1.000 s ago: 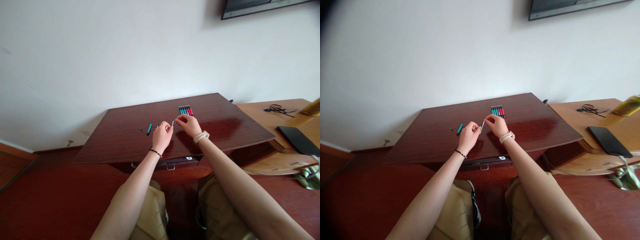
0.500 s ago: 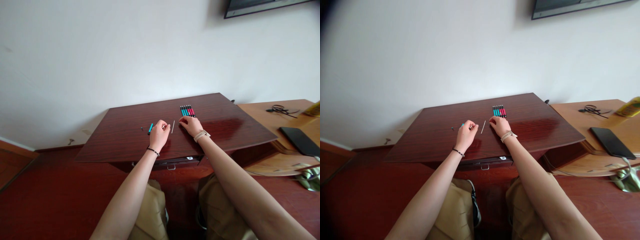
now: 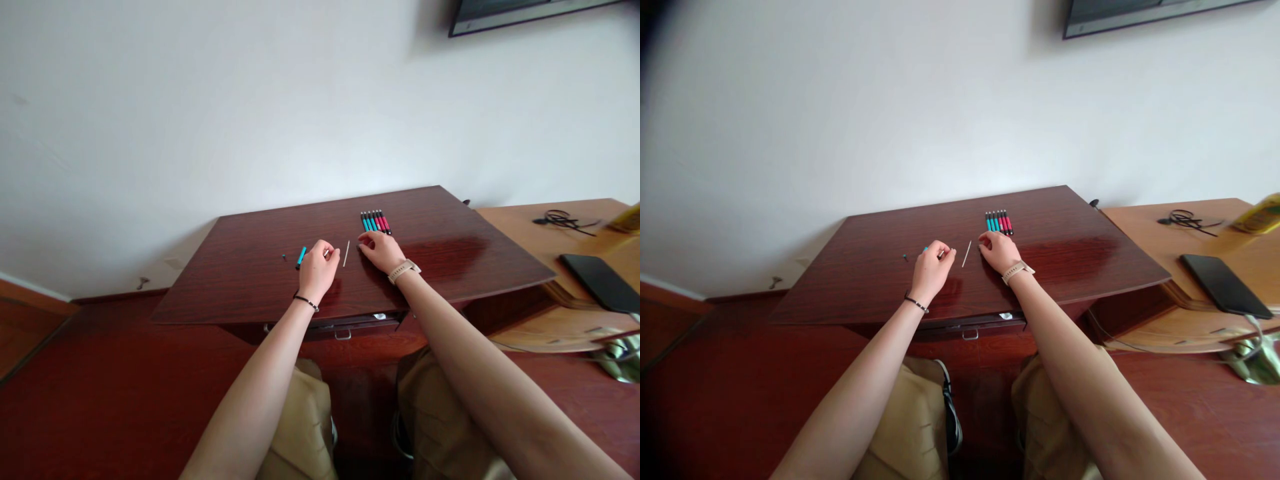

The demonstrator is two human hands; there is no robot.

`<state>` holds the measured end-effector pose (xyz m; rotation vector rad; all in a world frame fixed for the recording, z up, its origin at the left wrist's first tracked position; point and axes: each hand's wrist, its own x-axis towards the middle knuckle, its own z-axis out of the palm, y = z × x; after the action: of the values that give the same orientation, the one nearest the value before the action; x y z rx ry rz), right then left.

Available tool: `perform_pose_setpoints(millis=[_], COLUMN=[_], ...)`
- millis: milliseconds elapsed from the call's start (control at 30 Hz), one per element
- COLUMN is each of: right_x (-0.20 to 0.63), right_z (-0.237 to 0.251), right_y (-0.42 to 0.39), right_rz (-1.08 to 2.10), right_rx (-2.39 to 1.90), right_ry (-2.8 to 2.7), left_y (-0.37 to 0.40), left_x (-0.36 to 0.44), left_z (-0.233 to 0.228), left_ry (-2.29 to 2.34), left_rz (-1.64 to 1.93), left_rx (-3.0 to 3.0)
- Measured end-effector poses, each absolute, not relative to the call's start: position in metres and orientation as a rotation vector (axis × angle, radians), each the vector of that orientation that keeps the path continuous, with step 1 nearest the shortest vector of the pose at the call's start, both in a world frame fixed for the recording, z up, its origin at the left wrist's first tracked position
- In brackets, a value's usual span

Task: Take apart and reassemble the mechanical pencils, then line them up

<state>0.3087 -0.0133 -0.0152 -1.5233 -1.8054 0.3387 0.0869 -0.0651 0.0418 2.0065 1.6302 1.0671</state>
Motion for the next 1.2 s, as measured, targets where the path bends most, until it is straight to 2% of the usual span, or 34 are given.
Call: perform_pose_setpoints(millis=[267, 967, 1200], right_x=[0.307, 0.308, 0.316], right_z=[-0.018, -0.007, 0.001], right_y=[-0.008, -0.014, -0.025], right_rz=[0.358, 0.369, 0.473], right_rx=[-1.535, -1.707, -1.736], right_ry=[-1.912, -1.812, -1.670], left_y=[-0.064, -0.065, -0.062], left_x=[0.088, 0.087, 0.083], left_z=[0.037, 0.039, 0.036], left_ry=[1.637, 1.661, 1.648], left_rz=[1.062, 1.007, 1.030], left_rx=[2.019, 2.009, 1.868])
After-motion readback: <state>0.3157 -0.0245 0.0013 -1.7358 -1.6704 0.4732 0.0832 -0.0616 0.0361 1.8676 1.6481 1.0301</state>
